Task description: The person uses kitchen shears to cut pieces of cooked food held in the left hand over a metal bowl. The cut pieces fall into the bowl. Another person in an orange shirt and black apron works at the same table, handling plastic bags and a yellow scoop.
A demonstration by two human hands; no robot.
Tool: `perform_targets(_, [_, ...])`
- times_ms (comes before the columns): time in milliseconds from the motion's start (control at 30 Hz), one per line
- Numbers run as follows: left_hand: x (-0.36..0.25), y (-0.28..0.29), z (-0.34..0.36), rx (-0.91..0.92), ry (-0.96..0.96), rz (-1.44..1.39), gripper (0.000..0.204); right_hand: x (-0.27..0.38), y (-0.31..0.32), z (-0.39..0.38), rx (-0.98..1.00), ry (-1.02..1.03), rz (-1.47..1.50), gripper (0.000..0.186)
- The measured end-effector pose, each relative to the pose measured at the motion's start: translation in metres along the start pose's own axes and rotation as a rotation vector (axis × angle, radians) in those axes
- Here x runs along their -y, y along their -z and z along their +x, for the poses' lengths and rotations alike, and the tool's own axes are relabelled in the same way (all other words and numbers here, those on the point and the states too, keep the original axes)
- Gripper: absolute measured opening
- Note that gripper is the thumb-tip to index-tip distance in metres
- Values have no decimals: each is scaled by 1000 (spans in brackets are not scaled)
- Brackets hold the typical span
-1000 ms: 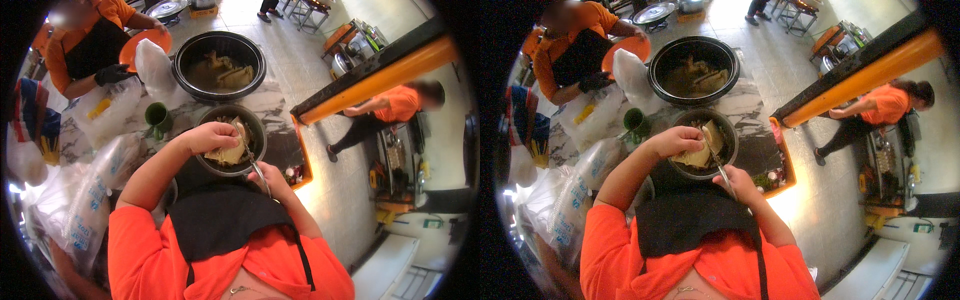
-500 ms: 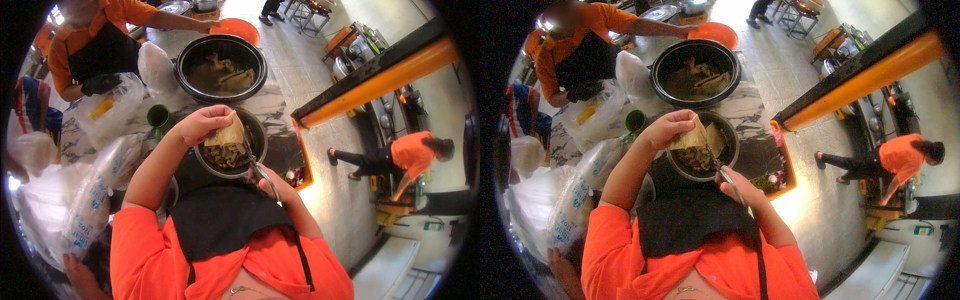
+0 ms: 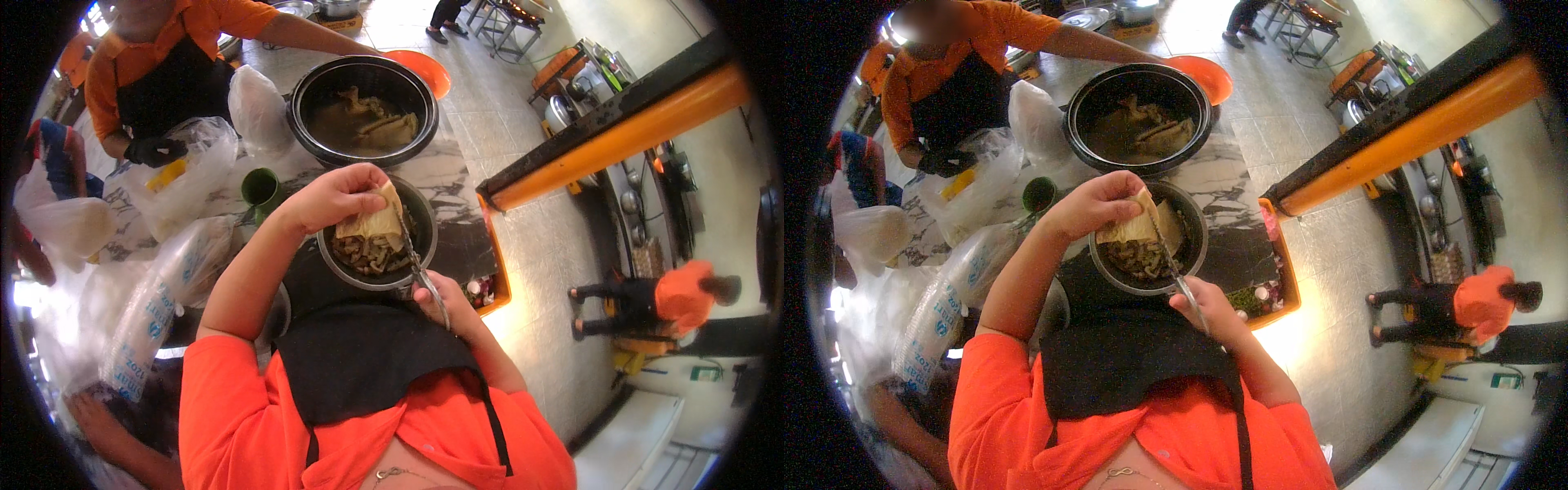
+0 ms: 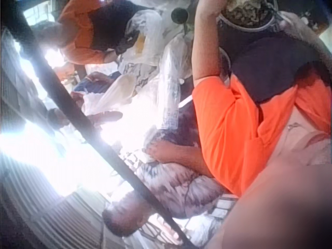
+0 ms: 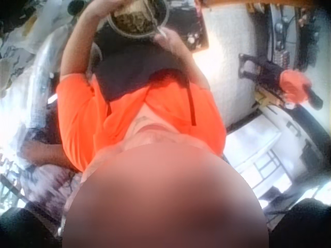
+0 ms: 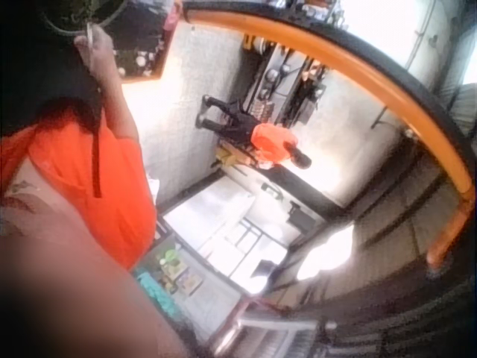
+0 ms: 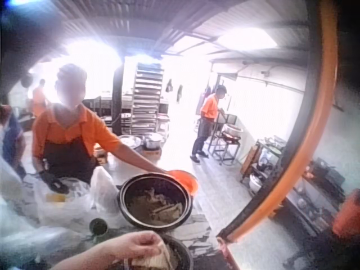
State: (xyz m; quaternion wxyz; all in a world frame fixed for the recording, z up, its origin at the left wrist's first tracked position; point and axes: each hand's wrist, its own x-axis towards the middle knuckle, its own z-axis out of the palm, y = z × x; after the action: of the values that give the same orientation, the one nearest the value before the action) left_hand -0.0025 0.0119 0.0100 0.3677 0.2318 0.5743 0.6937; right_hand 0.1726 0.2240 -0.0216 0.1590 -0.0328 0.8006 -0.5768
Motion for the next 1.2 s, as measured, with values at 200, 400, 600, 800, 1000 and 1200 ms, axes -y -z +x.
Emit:
perform_targets(200, [0, 3, -3, 32, 5, 13, 45, -15, -2, 0, -54, 16, -113, 60])
perform_targets(400, [3, -16, -4, 103, -11, 64, 70, -13, -1, 3, -86, 52, -129, 61])
perform_targets(600, [-4, -8, -7, 105, 121, -13, 72, -7, 2, 2, -93, -42, -116, 46])
perform_targets(800, [4, 0, -6, 100, 160, 15, 73, -9, 1, 3, -54, -16, -94, 45])
perform_targets(1000, [25, 1, -3, 174, 86, -10, 77, -3, 4, 9, -19, -8, -238, 47])
perform_targets(1200, [9, -3, -9, 105, 113, 7, 73, -7, 0, 11, -38, -41, -76, 50])
